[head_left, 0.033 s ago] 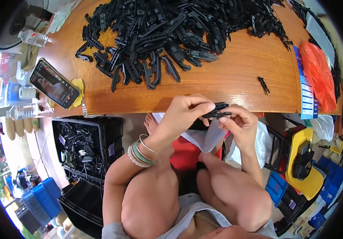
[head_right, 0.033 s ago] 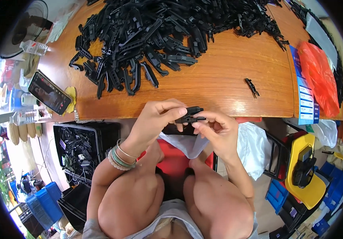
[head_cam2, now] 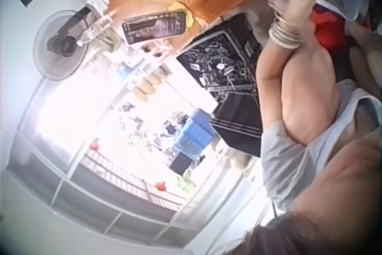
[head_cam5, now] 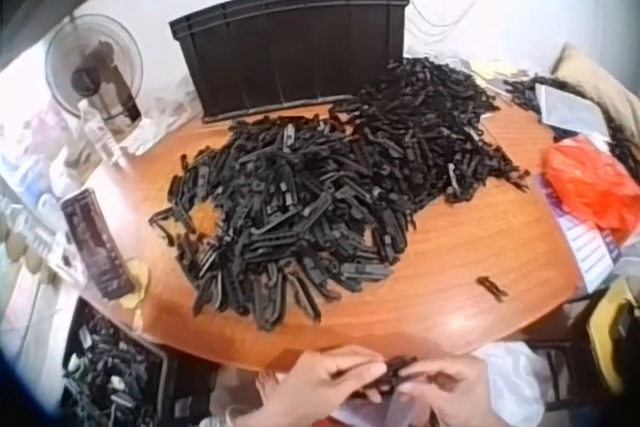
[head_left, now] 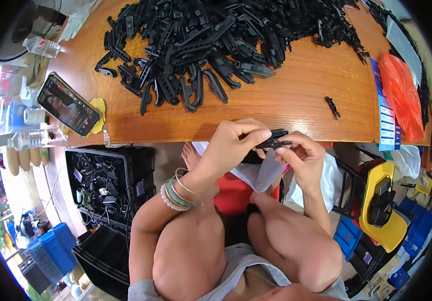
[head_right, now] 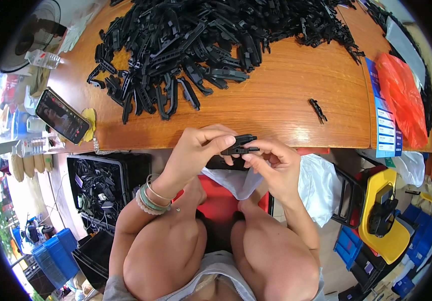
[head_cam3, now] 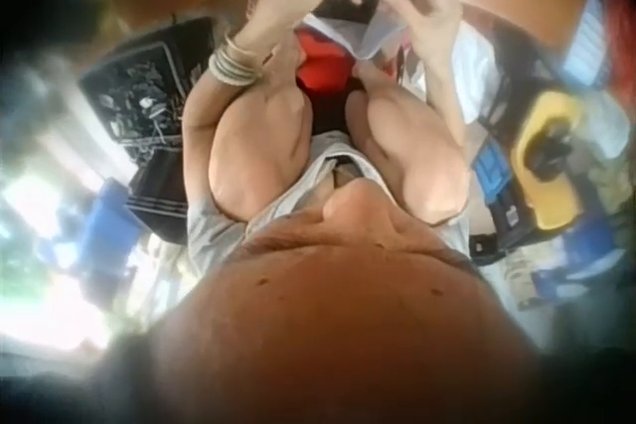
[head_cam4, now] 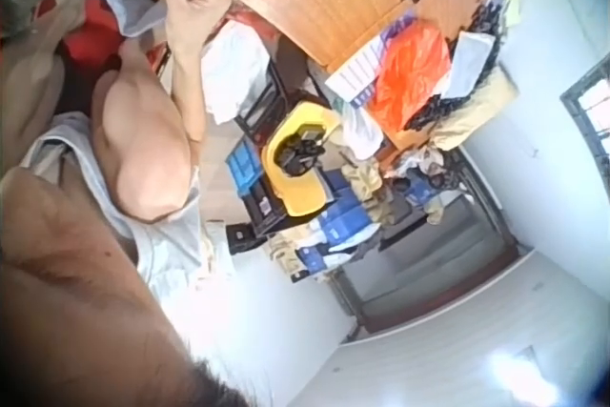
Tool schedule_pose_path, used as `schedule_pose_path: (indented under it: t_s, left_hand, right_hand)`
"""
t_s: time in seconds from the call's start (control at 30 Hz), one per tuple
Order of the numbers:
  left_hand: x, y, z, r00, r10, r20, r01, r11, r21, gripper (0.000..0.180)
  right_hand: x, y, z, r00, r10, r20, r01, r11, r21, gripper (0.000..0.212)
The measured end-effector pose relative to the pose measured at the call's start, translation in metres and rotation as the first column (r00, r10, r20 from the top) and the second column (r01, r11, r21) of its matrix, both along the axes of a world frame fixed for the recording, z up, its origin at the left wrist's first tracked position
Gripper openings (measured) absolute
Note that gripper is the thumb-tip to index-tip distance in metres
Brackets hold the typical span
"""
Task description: The person assembles small black plastic components by joining pieces together by hand, then gathers and rearranges piles of plastic parts on the table.
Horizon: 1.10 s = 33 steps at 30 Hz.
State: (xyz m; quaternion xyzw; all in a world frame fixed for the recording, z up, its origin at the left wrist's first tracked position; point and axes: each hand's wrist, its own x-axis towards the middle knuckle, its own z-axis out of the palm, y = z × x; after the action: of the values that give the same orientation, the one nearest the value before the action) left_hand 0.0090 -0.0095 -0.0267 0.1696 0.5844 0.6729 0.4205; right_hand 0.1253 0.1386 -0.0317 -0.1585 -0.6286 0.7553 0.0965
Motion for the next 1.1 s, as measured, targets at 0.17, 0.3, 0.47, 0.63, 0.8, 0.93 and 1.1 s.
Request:
schedule_pose_path:
  t_s: [0.17, 0.3, 0.47, 0.63, 0.8, 0.93, 1.1]
  left_hand:
    - [0.013, -0.002, 0.012, 0.881, -0.043, -0.470, 0.055, 0.998, 0.012, 0.034]
    - [0.021, -0.004, 0.011, 0.810, 0.001, -0.586, -0.021, 0.999, -0.028, 0.038]
    - [0.018, -0.005, 0.012, 0.783, -0.016, -0.622, 0.021, 1.000, 0.001, 0.038]
    - [0.017, -0.010, 0.010, 0.710, -0.121, -0.694, 0.099, 0.993, -0.071, 0.036]
    - [0.019, -0.009, 0.010, 0.697, -0.117, -0.707, 0.108, 0.992, -0.058, 0.033]
    - [0.020, -0.008, 0.008, 0.708, -0.096, -0.699, 0.103, 0.994, -0.032, 0.031]
    - [0.019, -0.009, 0.012, 0.771, -0.137, -0.622, 0.119, 0.990, -0.072, 0.032]
  right_hand:
    - [0.001, -0.003, 0.000, 0.993, -0.082, -0.082, 0.095, 0.981, 0.169, 0.020]
    - [0.002, -0.003, -0.006, 0.989, -0.067, -0.136, 0.091, 0.980, 0.179, 0.020]
    - [0.004, -0.001, -0.013, 0.969, -0.041, -0.244, 0.109, 0.957, 0.270, 0.031]
    - [0.002, -0.005, -0.001, 0.980, -0.068, -0.185, 0.120, 0.951, 0.284, 0.037]
    - [0.005, -0.002, -0.005, 0.986, 0.017, -0.164, 0.056, 0.901, 0.430, 0.036]
    - [0.005, -0.005, -0.012, 0.976, -0.020, -0.218, 0.128, 0.859, 0.495, 0.031]
    - [0.003, -0.007, -0.009, 0.979, -0.048, -0.200, 0.143, 0.860, 0.490, 0.029]
